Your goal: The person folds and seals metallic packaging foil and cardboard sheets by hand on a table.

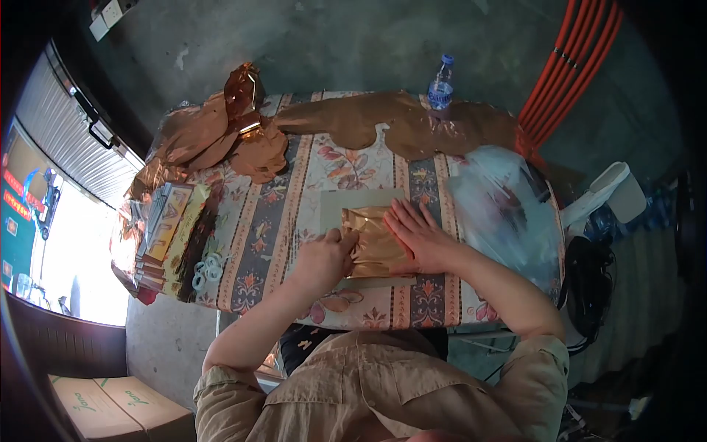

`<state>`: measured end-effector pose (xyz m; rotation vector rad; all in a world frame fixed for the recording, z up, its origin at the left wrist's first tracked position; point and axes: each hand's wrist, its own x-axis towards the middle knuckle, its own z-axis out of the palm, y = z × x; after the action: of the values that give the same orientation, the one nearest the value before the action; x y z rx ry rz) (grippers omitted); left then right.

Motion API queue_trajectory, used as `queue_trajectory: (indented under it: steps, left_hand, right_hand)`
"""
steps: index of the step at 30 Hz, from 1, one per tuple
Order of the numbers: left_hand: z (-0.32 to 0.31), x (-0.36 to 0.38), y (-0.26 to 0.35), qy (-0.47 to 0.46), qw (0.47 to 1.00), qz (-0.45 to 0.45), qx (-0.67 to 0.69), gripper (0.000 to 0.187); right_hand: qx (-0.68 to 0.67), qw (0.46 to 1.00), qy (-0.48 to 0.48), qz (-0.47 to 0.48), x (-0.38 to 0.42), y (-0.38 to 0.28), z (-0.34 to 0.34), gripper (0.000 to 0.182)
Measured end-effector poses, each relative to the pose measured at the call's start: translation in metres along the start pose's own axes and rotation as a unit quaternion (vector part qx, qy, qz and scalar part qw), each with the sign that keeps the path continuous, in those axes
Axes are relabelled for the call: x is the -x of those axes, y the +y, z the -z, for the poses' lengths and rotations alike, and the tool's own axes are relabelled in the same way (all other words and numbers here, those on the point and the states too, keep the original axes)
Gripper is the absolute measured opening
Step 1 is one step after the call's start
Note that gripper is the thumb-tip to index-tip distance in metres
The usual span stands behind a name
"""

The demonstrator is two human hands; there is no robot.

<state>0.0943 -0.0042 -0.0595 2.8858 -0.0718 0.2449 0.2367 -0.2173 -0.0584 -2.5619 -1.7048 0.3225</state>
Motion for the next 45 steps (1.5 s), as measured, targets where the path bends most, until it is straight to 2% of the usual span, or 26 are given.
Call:
queue_trajectory:
  steps: [5, 11, 17, 22, 28, 34, 45]
  left_hand:
    - [0.004, 0.002, 0.0, 0.005, 1.0, 0.002, -0.008, 0.044]
    - [0.006, 0.002, 0.001, -0.01, 1.0, -0.002, -0.006, 0.047]
    - [0.005, 0.0, 0.0, 0.009, 1.0, -0.009, -0.013, 0.043]
    - [0.012, -0.001, -0.002, 0.002, 0.995, 0.026, 0.092, 0.04]
    - [0.016, 0.0, -0.002, 0.028, 0.992, 0.042, 0.116, 0.042]
    - [0.034, -0.001, 0.006, -0.007, 0.988, 0.08, 0.134, 0.039]
    - [0.026, 0.001, 0.001, 0.027, 0.992, 0.034, 0.117, 0.036]
  right_hand:
    - [-0.063, 0.998, -0.029, 0.011, 0.003, 0.007, 0.003, 0.118]
    - [-0.066, 0.997, -0.027, 0.021, 0.005, 0.011, 0.004, 0.122]
    - [-0.053, 0.998, -0.034, 0.008, 0.002, 0.008, 0.004, 0.122]
    - [-0.06, 0.998, -0.029, 0.011, 0.004, 0.007, 0.002, 0.122]
    - [-0.036, 0.999, -0.036, 0.009, 0.001, 0.007, 0.005, 0.124]
    - [-0.053, 0.998, -0.036, 0.021, 0.003, 0.007, 0.006, 0.129]
    - [-0.046, 0.998, -0.037, 0.002, 0.0, -0.002, 0.004, 0.131]
